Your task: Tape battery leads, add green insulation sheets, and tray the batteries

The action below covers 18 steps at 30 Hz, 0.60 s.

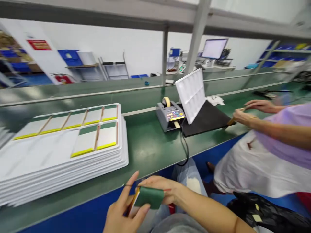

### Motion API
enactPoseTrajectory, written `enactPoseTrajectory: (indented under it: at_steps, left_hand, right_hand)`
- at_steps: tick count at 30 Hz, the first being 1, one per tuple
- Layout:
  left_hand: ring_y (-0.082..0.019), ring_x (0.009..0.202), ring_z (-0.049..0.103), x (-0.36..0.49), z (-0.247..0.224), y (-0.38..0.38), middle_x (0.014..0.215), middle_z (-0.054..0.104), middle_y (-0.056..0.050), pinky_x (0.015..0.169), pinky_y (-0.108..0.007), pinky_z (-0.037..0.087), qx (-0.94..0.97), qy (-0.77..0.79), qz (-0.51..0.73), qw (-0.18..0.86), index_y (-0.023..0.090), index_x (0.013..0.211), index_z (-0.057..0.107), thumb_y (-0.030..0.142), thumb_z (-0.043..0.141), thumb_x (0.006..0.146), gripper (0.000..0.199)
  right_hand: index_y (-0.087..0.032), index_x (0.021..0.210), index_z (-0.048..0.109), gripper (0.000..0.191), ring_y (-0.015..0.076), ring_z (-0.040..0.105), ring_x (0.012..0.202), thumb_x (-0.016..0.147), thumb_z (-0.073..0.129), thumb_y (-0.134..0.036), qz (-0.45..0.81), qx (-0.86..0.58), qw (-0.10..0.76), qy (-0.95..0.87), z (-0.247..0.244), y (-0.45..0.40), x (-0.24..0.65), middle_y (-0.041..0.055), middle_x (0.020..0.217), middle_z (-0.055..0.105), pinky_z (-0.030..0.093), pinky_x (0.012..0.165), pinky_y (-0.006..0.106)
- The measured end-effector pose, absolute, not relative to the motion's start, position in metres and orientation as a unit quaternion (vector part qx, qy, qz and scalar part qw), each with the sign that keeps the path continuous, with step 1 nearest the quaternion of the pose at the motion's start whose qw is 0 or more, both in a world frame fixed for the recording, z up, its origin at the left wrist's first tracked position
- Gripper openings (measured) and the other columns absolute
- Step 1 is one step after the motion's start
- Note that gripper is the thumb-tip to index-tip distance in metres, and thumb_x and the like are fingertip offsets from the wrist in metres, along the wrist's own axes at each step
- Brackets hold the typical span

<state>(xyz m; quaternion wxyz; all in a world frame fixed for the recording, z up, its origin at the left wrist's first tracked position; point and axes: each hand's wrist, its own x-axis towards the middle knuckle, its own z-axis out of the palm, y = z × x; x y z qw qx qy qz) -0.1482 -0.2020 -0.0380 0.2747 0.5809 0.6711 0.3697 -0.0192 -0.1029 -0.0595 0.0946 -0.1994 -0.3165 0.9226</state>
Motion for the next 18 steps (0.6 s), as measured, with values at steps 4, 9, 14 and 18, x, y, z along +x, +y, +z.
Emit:
enactPoseTrajectory:
  at_steps: [4, 9, 14, 18]
  left_hand:
    - [-0.012, 0.053, 0.058, -0.143, -0.027, -0.197, 0.062, 0.064, 0.006, 0.053, -0.017, 0.047, 0.551, 0.650, 0.417, 0.316, 0.024, 0.113, 0.060, 0.038, 0.062, 0.073, 0.043]
    - [-0.018, 0.071, 0.065, -0.166, -0.017, -0.196, 0.080, 0.069, 0.000, 0.062, -0.020, 0.049, 0.487, 0.679, 0.445, 0.322, 0.020, 0.100, 0.062, 0.043, 0.057, 0.079, 0.031]
    - [-0.018, 0.081, 0.063, -0.247, 0.031, -0.197, 0.090, 0.069, 0.001, 0.071, -0.021, 0.046, 0.521, 0.772, 0.332, 0.148, 0.021, 0.109, 0.060, 0.048, 0.048, 0.084, 0.038]
    - [-0.019, 0.070, 0.062, -0.323, 0.094, -0.178, 0.078, 0.068, 0.000, 0.060, -0.024, 0.043, 0.496, 0.860, 0.119, -0.014, 0.022, 0.120, 0.056, 0.058, 0.034, 0.086, 0.054]
  right_hand:
    - [-0.015, 0.086, 0.058, 0.033, 0.0081, 0.051, 0.069, 0.064, 0.074, -0.034, 0.899, -0.224, 0.149, -0.346, -0.053, -0.115, -0.021, -0.0022, 0.077, 0.057, 0.037, 0.067, 0.020]
    - [-0.019, 0.082, 0.047, 0.031, 0.0081, 0.036, 0.058, 0.069, 0.067, -0.040, 0.724, -0.330, 0.296, -0.529, -0.068, -0.110, -0.012, -0.0064, 0.065, 0.040, 0.029, 0.055, 0.020]
    - [-0.019, 0.078, 0.051, 0.029, 0.0120, 0.040, 0.061, 0.079, 0.054, -0.048, 0.558, -0.433, 0.355, -0.612, -0.112, -0.079, 0.029, -0.0038, 0.065, 0.039, 0.034, 0.059, 0.023]
    - [-0.021, 0.078, 0.056, 0.030, 0.0136, 0.044, 0.064, 0.076, 0.057, -0.052, 0.577, -0.452, 0.320, -0.600, -0.131, -0.067, 0.053, -0.0019, 0.067, 0.043, 0.039, 0.060, 0.021]
